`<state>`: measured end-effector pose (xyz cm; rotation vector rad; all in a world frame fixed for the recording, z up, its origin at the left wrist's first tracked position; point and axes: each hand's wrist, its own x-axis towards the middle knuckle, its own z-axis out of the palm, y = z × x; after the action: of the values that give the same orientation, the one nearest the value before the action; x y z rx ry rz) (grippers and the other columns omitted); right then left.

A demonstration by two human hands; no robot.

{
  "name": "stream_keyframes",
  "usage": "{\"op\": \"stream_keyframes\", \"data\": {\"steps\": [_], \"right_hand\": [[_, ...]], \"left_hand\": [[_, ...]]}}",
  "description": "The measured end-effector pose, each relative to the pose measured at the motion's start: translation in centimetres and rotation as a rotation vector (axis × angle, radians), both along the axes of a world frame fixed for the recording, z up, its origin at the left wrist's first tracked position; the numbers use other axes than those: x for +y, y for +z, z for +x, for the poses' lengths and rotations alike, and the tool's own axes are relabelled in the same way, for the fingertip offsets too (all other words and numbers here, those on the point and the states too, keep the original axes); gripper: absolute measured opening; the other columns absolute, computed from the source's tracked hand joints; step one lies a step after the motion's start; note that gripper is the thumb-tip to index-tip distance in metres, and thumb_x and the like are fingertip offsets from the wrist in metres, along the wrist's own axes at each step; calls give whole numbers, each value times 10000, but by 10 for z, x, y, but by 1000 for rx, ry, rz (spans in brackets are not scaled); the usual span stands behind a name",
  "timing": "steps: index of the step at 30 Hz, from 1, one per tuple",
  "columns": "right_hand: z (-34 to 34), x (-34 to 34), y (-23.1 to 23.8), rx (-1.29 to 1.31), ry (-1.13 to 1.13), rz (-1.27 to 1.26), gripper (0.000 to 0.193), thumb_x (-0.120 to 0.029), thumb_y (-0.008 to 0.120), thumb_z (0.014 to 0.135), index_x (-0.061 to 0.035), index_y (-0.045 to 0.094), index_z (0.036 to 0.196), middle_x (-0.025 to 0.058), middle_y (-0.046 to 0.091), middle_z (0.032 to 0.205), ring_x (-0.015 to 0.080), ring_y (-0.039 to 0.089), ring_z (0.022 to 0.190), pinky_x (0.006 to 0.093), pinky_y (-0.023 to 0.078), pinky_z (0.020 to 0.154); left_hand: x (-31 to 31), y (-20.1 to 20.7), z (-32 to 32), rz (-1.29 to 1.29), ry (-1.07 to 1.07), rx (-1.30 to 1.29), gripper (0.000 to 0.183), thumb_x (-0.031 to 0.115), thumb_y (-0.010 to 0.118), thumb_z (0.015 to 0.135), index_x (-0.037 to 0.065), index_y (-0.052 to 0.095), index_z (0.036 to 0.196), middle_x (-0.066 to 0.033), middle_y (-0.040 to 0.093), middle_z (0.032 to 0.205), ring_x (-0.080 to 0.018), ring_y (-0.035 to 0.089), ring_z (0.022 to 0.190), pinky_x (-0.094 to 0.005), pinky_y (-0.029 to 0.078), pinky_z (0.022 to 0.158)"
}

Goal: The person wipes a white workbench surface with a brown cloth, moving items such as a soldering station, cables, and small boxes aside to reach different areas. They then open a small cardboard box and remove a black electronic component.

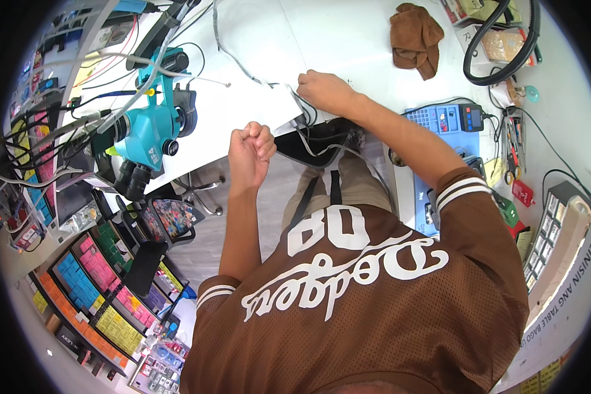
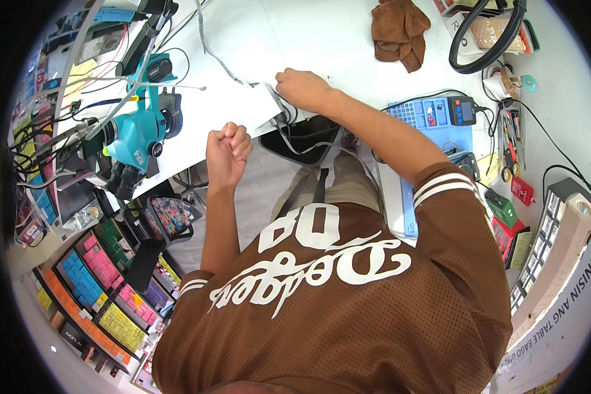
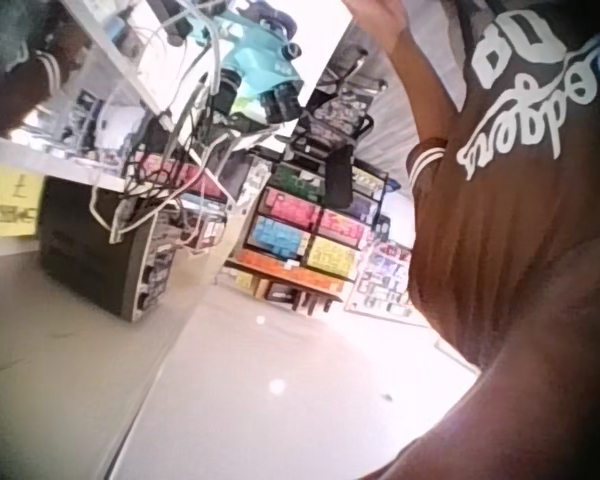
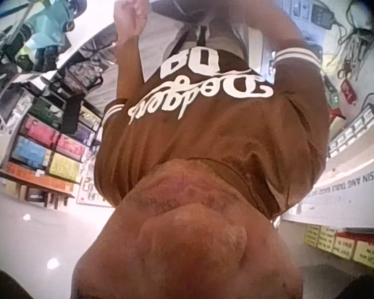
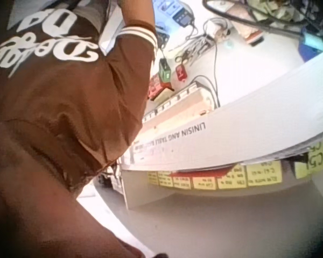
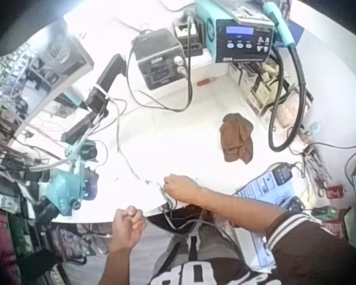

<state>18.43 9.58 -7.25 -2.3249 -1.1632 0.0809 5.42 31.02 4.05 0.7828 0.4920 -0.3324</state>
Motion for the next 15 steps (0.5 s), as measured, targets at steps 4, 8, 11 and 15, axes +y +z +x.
{"op": "stream_keyframes", "data": {"steps": [4, 8, 11, 15], "right_hand": [[2, 5, 6, -42, 93, -69, 100, -62, 608, 871, -21, 695, 841, 102, 658, 974, 286, 660, 1007, 406, 603, 819], [5, 1, 14, 160, -12, -29, 136, -89, 632, 896, 2, 712, 958, 114, 694, 1059, 275, 680, 998, 362, 603, 832], [11, -14, 30, 776, -331, 313, 177, -117, 648, 948, 25, 710, 1035, 117, 711, 1104, 234, 692, 988, 332, 594, 847], [1, -52, 32, 1351, -613, 1003, 203, -131, 648, 996, 51, 694, 1073, 101, 701, 1039, 179, 672, 963, 309, 558, 855]], "left_hand": [[2, -2, -20, 68, 42, 58, 195, 201, 380, 1050, 136, 431, 873, 11, 409, 739, -91, 356, 612, -243, 321, 550], [1, -7, -22, 144, 42, 17, 228, 264, 478, 1102, 110, 518, 939, 8, 485, 790, -94, 431, 681, -244, 369, 626], [-7, -3, -12, 294, 35, -19, 234, 300, 551, 1106, 87, 579, 1012, 7, 544, 853, -92, 492, 752, -244, 410, 691], [-24, -2, 5, 430, -12, -100, 216, 293, 594, 1093, 81, 606, 1052, 9, 581, 912, -82, 522, 795, -243, 440, 732]]}}
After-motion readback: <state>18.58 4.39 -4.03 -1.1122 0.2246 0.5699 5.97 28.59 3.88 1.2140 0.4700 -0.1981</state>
